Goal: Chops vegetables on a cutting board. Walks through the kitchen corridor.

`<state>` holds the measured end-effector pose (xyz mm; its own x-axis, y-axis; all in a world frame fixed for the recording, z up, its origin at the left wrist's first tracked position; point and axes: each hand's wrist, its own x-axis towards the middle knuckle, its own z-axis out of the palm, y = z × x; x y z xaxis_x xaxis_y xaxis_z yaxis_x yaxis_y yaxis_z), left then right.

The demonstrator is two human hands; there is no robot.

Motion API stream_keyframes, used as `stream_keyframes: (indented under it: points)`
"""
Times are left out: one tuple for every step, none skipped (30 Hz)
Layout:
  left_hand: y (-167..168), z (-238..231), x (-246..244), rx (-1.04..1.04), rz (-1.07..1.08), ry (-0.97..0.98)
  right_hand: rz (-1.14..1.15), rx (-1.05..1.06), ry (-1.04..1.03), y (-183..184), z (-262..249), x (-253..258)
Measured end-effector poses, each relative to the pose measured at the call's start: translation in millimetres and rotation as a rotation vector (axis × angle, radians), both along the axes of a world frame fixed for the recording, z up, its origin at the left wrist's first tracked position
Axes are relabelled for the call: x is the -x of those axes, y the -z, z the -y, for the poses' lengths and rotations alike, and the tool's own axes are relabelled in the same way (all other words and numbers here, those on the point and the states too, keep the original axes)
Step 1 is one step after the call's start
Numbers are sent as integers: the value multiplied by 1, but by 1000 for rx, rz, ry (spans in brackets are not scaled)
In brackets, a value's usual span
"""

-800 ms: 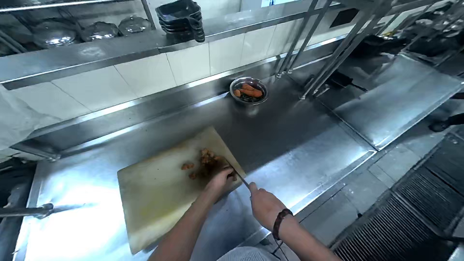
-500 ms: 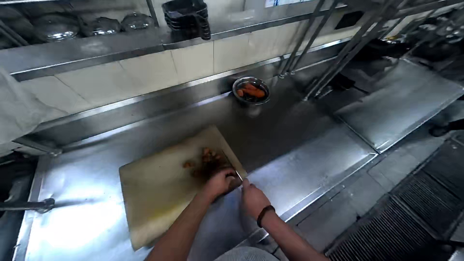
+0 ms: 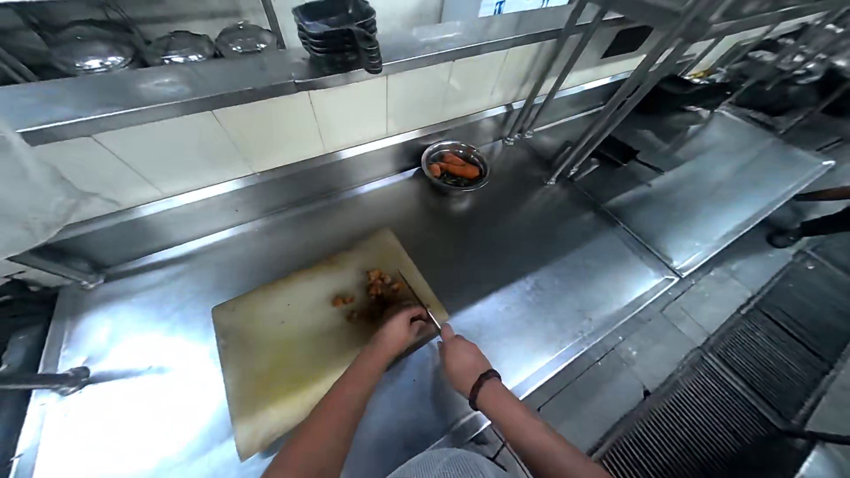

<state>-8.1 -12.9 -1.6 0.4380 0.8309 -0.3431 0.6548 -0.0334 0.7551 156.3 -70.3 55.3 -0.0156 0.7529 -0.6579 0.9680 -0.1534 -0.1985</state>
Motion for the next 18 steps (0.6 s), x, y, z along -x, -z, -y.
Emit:
stream_keyframes:
  points:
    - [-2,-2,0,3,1,6,2,31,-6,-18,1,-2]
    - [-4,-4,-1,9,11,9,3,71,-13,-36,4,-5]
    - [-3,-4,-1,14,23,4,1,114,-15,-51,9,-7]
    - [-1,-3,-1,15,32,-5,-4,140,-14,-56,13,-9]
    - [1,-2,-1,7,40,-13,-16,134,-4,-51,15,-8]
    - [2,-1,0,-4,43,-17,-31,103,13,-36,14,-5]
    - [3,-1,1,-11,45,-14,-50,58,36,-15,13,-1]
    - [3,0,1,-12,44,-6,-71,18,55,6,11,3]
    - [4,0,2,-16,38,-1,-91,-14,68,21,9,6]
    - [4,-1,3,-20,25,3,-111,-28,72,28,6,6]
    - [2,0,2,-23,6,8,-135,-29,70,30,4,4]
    - [1,1,1,-26,-14,17,-161,-21,65,30,3,-1]
    - [0,1,-2,-33,-32,27,-177,-12,52,26,0,-7]
    - [-2,-1,-6,-44,-58,39,-175,-8,32,21,-4,-13]
    - [-5,-2,-9,-51,-85,47,-156,-10,12,15,-6,-17]
    - [-7,-2,-11,-52,-99,44,-135,-14,4,9,-6,-20]
    - [-10,-1,-12,-53,-103,27,-120,-23,16,4,-3,-22]
    - [-13,-2,-13,-63,-100,-2,-113,-35,42,0,-1,-23]
